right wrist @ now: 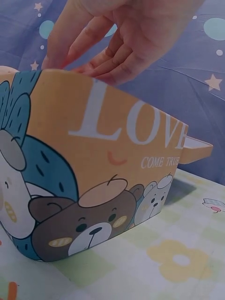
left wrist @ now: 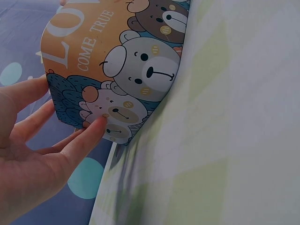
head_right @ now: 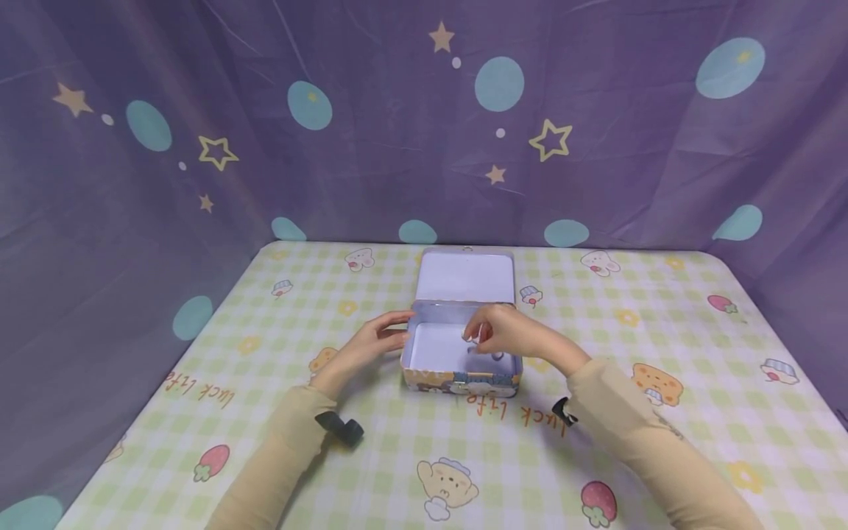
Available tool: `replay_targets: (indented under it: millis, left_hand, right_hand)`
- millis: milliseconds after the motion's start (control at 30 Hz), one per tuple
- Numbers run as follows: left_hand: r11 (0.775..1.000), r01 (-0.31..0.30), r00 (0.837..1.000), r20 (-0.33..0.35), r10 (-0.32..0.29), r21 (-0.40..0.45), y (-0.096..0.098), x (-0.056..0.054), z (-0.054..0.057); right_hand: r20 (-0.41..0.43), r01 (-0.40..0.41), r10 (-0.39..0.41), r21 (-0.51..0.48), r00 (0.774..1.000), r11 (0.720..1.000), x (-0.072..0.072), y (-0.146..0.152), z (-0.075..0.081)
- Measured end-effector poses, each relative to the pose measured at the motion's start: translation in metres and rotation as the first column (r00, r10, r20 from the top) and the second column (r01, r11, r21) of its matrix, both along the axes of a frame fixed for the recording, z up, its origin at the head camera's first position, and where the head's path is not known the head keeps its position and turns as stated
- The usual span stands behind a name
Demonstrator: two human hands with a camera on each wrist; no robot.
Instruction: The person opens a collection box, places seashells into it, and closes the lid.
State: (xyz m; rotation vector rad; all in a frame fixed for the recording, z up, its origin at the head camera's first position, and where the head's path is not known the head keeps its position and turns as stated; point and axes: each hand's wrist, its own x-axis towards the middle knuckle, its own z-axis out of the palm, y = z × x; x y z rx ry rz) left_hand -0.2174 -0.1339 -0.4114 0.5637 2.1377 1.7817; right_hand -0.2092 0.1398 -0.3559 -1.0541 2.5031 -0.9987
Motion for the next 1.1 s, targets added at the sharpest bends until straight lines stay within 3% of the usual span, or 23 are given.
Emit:
replay_targets:
  millis: [333,500,733,967,1100]
  left_hand:
    - [0.999,-0.017,1.000,-0.026,0.016,-0.033,0.001,-0.001,-0.003]
    - [0.997,-0.031,0.998,-0.053,0.027,-0.077,0.001,-0.002,-0.002]
    - [0.992,-0.050,0.995,-0.088,0.039,-0.116,0.000,-0.009,0.002]
    - [0.977,-0.156,0.977,-0.169,0.131,-0.147,0.004,-0.027,0.012]
    - [0.969,-0.229,0.961,-0.179,0.209,-0.098,0.007,-0.040,0.020]
  right_hand:
    - [-0.032,0.055,-0.055,0.000,0.998,0.999,0.002,0.006,0.001]
    - [-0.095,0.079,-0.082,-0.030,0.992,0.996,-0.002,0.014,0.001]
    - [-0.145,0.175,-0.188,-0.100,0.971,0.980,-0.012,0.028,-0.001]
    - [-0.126,0.235,-0.253,-0.138,0.959,0.962,-0.024,0.040,-0.002]
    - [-0.086,0.273,-0.291,-0.176,0.953,0.946,-0.033,0.046,-0.004]
